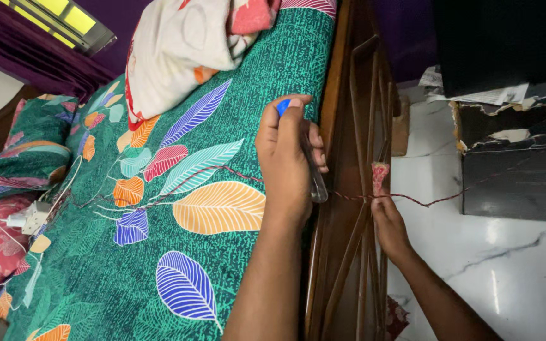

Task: The person wipes the wooden bed frame using a cloth and a bottle of liquid. They apply liquid from the bottle to the wooden surface and use the cloth to scrub the edges and decorative carvings of the frame.

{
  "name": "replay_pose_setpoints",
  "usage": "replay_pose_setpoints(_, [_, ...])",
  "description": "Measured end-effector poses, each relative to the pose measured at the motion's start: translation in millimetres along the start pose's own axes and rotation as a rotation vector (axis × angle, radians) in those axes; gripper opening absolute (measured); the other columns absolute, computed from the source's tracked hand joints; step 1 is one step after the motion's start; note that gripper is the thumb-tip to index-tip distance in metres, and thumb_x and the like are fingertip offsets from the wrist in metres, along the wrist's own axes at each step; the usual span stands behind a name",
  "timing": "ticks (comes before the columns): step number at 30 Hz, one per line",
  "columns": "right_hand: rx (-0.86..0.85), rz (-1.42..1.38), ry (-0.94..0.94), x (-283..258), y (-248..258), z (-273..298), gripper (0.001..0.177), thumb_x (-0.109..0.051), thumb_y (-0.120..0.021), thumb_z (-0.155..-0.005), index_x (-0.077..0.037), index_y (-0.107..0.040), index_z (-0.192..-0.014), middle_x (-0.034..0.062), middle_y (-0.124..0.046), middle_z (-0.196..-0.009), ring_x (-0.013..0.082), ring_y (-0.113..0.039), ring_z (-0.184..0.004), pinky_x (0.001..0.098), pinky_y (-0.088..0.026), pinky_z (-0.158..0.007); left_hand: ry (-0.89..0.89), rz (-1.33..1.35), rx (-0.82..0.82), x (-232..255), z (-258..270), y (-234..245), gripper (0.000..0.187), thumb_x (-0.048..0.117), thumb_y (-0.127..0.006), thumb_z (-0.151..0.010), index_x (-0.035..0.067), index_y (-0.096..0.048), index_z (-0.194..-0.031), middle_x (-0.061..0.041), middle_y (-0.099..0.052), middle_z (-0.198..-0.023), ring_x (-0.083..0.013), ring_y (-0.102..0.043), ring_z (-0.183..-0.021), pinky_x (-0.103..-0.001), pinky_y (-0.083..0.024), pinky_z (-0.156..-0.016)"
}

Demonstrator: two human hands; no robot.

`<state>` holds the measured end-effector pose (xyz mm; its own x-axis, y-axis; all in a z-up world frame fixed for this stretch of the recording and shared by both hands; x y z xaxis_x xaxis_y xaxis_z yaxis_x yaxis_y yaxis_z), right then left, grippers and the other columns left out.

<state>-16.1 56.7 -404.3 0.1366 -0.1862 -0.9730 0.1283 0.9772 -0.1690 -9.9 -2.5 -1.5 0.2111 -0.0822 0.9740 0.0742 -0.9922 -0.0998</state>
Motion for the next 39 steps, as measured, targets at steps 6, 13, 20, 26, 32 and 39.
replay_pose_setpoints(6, [-0.06, -0.161, 0.163, 6, 0, -11, 0.065, -0.045, -0.032, -0.108, -0.004, -0.031, -0.159, 0.0107, -0.038, -0.162, 0.021, -0.033, -0.15, 0.0332, -0.022, -0.121, 0.001, -0.022, 0.013, -4, 1, -3, 0.022, 0.025, -0.054, -0.105, 0.007, -0.062, -0.113, -0.001, -0.052, -0.066, -0.0076, -0.046, -0.051, -0.025, -0.039, -0.042])
replay_pose_setpoints(13, [-0.11, 0.025, 0.37, -34, -9, 36, 0.073, -0.055, -0.023, -0.106, -0.006, -0.026, -0.161, 0.0144, -0.016, -0.172, 0.0321, -0.01, -0.159, 0.0462, -0.009, -0.126, 0.005, -0.069, 0.014, -10, 3, -11, 0.021, 0.025, -0.053, -0.105, 0.007, -0.062, -0.114, -0.001, -0.053, -0.066, -0.0079, -0.046, -0.051, -0.024, -0.04, -0.044])
replay_pose_setpoints(20, [-0.167, 0.103, 0.402, -106, 6, -23, 0.078, -0.057, -0.019, -0.103, -0.011, -0.013, -0.165, 0.013, -0.005, -0.173, 0.0306, 0.003, -0.16, 0.0468, -0.001, -0.125, -0.019, -0.124, 0.015, -13, 0, -20, 0.02, 0.022, -0.052, -0.105, 0.006, -0.061, -0.113, -0.003, -0.053, -0.063, -0.0087, -0.046, -0.047, -0.025, -0.04, -0.043])
replay_pose_setpoints(26, [-0.195, -0.093, 0.527, -61, 1, -31, 0.075, -0.055, -0.021, -0.109, -0.003, -0.015, -0.164, 0.0156, -0.011, -0.174, 0.0301, -0.012, -0.161, 0.0434, -0.011, -0.129, -0.008, -0.089, 0.013, -13, -1, -19, 0.02, 0.022, -0.052, -0.105, 0.006, -0.06, -0.113, -0.003, -0.053, -0.063, -0.0089, -0.046, -0.049, -0.025, -0.04, -0.043])
replay_pose_setpoints(32, [-0.18, -0.275, 0.269, -8, 3, -85, 0.074, -0.052, -0.026, -0.108, -0.002, -0.02, -0.162, 0.0131, -0.019, -0.172, 0.0239, -0.017, -0.159, 0.037, -0.014, -0.127, -0.009, -0.17, 0.054, -15, -2, -21, 0.021, 0.022, -0.052, -0.105, 0.005, -0.061, -0.113, -0.003, -0.051, -0.063, -0.0095, -0.045, -0.048, -0.025, -0.04, -0.043])
replay_pose_setpoints(39, [-0.14, -0.237, 0.596, -66, 5, -20, 0.078, -0.059, -0.018, -0.11, -0.003, -0.012, -0.165, 0.0153, -0.007, -0.175, 0.0302, -0.006, -0.162, 0.0431, -0.007, -0.13, -0.01, -0.166, 0.066, -15, -2, -28, 0.02, 0.02, -0.051, -0.105, 0.003, -0.06, -0.113, -0.002, -0.047, -0.064, -0.0101, -0.045, -0.05, -0.026, -0.04, -0.043])
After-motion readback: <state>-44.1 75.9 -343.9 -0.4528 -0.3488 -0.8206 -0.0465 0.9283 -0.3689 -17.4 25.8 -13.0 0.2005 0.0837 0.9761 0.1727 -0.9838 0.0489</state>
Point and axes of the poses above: each hand's wrist, its own z-axis away from the middle knuckle, its own y-axis out of the back of the hand, x = y × z, the point moved 1 cm from there along -z, towards the middle knuckle
